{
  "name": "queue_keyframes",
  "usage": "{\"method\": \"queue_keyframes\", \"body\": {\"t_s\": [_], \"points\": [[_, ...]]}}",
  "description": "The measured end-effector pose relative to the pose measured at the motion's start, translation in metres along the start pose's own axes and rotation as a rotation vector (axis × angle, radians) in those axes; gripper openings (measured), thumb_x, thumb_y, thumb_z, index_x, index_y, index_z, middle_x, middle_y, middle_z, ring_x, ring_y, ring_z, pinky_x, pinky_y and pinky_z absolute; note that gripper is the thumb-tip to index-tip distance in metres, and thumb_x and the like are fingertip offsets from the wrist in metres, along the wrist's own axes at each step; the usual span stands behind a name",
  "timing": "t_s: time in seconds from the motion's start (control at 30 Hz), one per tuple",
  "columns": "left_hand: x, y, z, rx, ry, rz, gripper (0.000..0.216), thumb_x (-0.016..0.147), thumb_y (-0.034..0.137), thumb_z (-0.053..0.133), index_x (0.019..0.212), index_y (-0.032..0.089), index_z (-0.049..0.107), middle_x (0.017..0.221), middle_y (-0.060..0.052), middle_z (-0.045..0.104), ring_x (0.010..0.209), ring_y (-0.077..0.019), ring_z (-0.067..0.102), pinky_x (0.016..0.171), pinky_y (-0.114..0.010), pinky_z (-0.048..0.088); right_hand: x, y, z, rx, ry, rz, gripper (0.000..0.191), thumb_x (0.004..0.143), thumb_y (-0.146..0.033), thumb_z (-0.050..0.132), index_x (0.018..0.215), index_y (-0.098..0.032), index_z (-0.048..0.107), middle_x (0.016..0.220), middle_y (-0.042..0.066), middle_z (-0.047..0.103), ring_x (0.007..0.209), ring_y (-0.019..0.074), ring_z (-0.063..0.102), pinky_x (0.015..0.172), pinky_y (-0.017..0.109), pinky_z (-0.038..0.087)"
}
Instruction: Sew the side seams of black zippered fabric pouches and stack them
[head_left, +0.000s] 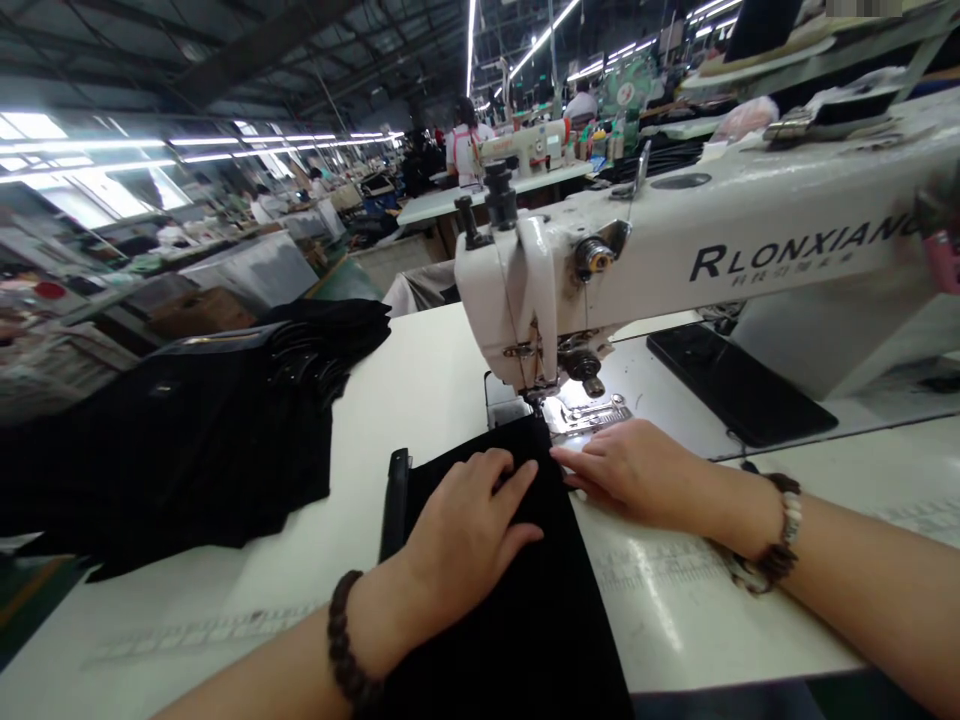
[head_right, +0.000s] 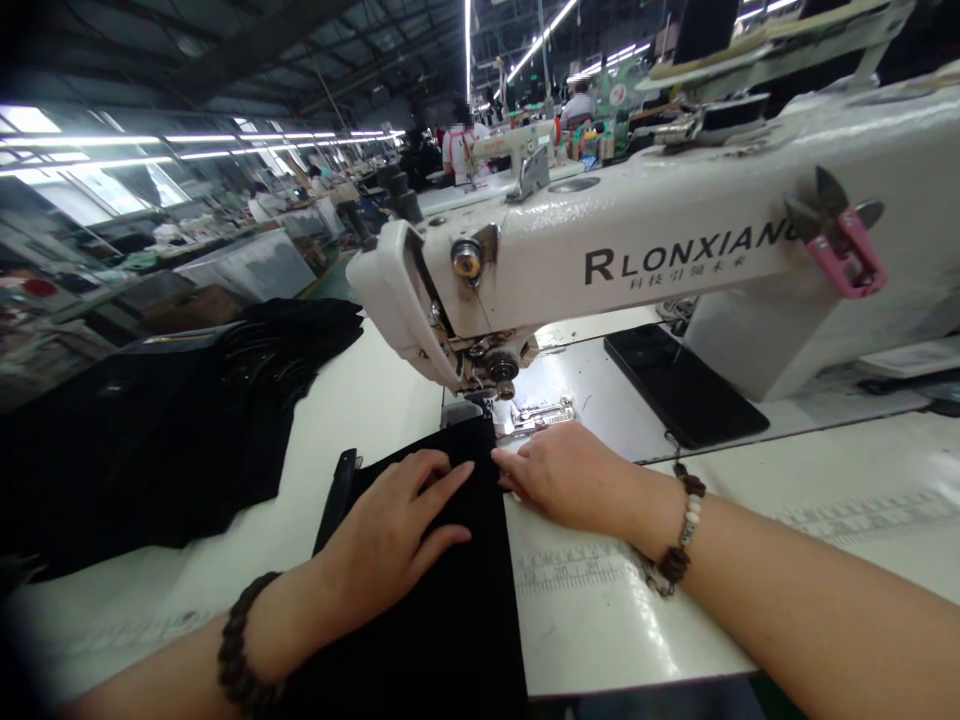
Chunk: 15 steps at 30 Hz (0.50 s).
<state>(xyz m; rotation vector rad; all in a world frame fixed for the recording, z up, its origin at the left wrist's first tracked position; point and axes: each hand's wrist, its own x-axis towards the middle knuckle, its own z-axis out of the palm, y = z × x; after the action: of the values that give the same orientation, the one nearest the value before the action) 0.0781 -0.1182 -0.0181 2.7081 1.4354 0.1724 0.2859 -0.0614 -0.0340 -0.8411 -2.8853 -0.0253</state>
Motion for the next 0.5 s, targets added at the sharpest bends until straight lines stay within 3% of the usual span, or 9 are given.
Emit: {"method": "queue_keyframes", "body": {"t_s": [0.1, 0.27, 0.43, 0.5], "points": [[0.003, 0.010, 0.013, 0.009, 0.076, 0.063, 0.045, 0.080, 0.028, 0.060, 0.120, 0.012, 0.048, 0.127, -0.015, 0.047, 0.114, -0.0300, 0.045, 0.093, -0.050, 0.039, -0.001, -0.001, 0.000, 0.010, -0.014, 0.003, 0.025, 0.089, -0.026, 0.044, 0.107, -0.013, 0.057, 0.067, 0.004, 0.064, 0.059, 0.0164, 0.058, 0.051, 0.027, 0.029], [0.002, 0.018, 0.019, -0.037, 0.016, 0.024, 0.045, 0.083, 0.030, 0.055, 0.123, 0.011, 0.045, 0.133, -0.012, 0.043, 0.120, -0.0286, 0.041, 0.098, -0.050, 0.036, 0.000, 0.001, 0.001, 0.012, -0.013, 0.013, 0.025, 0.089, -0.025, 0.045, 0.108, -0.015, 0.057, 0.068, 0.004, 0.065, 0.059, 0.0165, 0.059, 0.051, 0.026, 0.030], [0.005, 0.009, 0.006, -0.021, -0.079, 0.047, 0.049, 0.085, 0.034, 0.053, 0.126, 0.009, 0.042, 0.136, -0.014, 0.037, 0.124, -0.0277, 0.036, 0.101, -0.049, 0.033, 0.004, -0.004, -0.012, 0.005, -0.056, 0.076, 0.024, 0.086, -0.022, 0.050, 0.108, -0.016, 0.058, 0.070, 0.004, 0.066, 0.060, 0.0178, 0.060, 0.049, 0.026, 0.030], [0.000, 0.010, -0.005, -0.004, -0.128, 0.094, 0.054, 0.085, 0.038, 0.051, 0.127, 0.006, 0.041, 0.136, -0.017, 0.036, 0.126, -0.0280, 0.034, 0.101, -0.047, 0.033, -0.007, -0.015, -0.019, -0.034, -0.130, 0.121, 0.019, 0.080, -0.016, 0.054, 0.098, -0.018, 0.062, 0.066, 0.003, 0.065, 0.056, 0.0183, 0.059, 0.047, 0.026, 0.029]]}}
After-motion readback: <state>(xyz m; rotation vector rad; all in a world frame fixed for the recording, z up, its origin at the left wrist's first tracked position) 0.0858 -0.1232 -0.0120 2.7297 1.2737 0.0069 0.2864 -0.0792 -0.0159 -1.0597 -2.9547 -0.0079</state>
